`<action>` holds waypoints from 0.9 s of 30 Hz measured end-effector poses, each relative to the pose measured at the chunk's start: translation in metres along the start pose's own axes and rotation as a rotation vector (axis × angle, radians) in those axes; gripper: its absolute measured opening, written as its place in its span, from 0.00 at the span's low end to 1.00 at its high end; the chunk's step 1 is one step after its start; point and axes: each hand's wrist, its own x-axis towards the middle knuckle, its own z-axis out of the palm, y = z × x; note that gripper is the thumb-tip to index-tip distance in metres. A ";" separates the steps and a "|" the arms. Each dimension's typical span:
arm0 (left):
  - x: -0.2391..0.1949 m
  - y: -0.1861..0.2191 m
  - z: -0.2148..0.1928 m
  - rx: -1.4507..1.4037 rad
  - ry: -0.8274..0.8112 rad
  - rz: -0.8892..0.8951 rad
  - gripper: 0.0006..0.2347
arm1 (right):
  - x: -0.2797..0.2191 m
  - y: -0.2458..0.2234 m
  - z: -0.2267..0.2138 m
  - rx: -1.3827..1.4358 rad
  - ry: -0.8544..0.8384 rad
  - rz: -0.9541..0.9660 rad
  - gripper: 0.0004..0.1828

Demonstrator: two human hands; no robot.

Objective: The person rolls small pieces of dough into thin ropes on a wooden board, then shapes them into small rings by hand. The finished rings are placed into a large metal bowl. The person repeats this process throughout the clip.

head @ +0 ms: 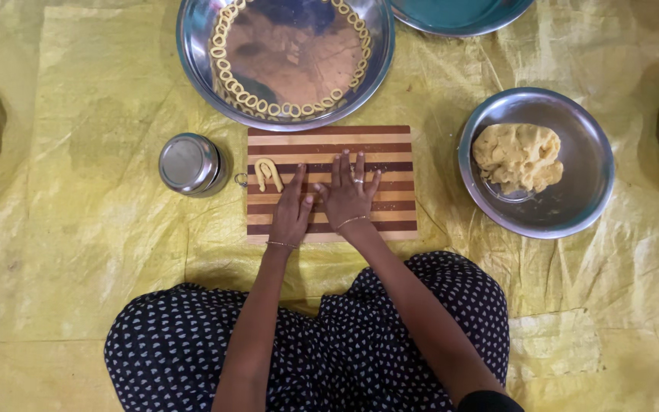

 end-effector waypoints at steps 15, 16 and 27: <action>0.002 -0.001 0.002 0.010 0.008 0.005 0.34 | -0.002 0.000 0.020 0.026 0.006 -0.008 0.45; 0.005 -0.001 0.001 0.010 0.001 -0.001 0.34 | -0.006 -0.002 0.021 0.011 -0.033 -0.001 0.45; 0.002 0.007 -0.001 0.027 -0.031 -0.063 0.36 | -0.015 -0.006 0.013 0.022 -0.063 -0.020 0.42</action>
